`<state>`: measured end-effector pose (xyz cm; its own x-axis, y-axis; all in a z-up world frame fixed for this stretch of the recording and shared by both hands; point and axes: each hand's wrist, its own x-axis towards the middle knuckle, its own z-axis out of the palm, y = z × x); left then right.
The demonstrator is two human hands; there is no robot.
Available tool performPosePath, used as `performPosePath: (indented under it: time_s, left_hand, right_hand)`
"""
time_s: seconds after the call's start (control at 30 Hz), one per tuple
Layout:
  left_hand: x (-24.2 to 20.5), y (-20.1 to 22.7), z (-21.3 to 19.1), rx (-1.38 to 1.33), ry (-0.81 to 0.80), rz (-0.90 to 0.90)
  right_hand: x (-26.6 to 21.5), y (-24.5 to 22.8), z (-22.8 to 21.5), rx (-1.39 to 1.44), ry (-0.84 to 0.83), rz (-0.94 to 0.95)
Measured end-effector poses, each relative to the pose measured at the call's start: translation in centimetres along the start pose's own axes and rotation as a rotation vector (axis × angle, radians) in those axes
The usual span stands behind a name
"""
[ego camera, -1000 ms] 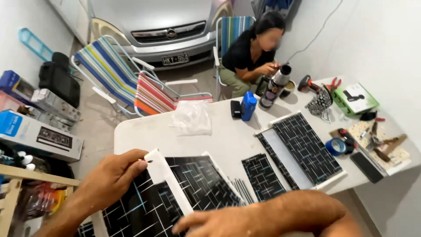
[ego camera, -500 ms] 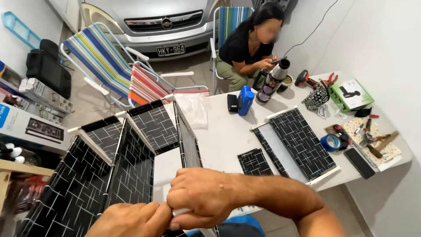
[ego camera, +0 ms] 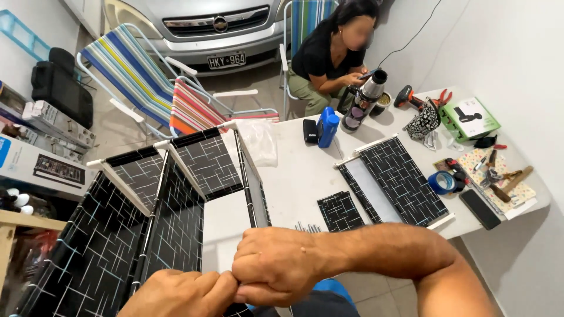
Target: Assemble a modular storage shelf by connecting panels and rods
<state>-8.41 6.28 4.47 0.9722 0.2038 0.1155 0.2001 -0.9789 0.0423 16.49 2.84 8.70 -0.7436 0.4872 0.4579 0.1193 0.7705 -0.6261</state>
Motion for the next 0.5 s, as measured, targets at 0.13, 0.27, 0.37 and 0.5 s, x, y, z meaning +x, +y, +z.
performPosePath:
  time_s: [0.13, 0.27, 0.37, 0.5]
  left_hand:
    - [-0.3, -0.1, -0.3, 0.110, 0.075, 0.027]
    - [-1.2, -1.1, -0.7, 0.032, -0.072, -0.101]
    - [-1.8, -2.7, -1.9, 0.038, -0.029, -0.254]
    - [-3.3, -4.9, -2.7, 0.384, 0.194, -0.476]
  right_hand:
    - [-1.3, 0.3, -0.2, 0.022, -0.028, -0.023]
    - [-2.4, 0.1, -2.3, -0.068, 0.085, -0.026]
    - [-4.5, -0.7, -5.4, -0.058, 0.346, -0.006]
    - [-13.7, 0.5, -8.7, 0.070, 0.960, 0.048]
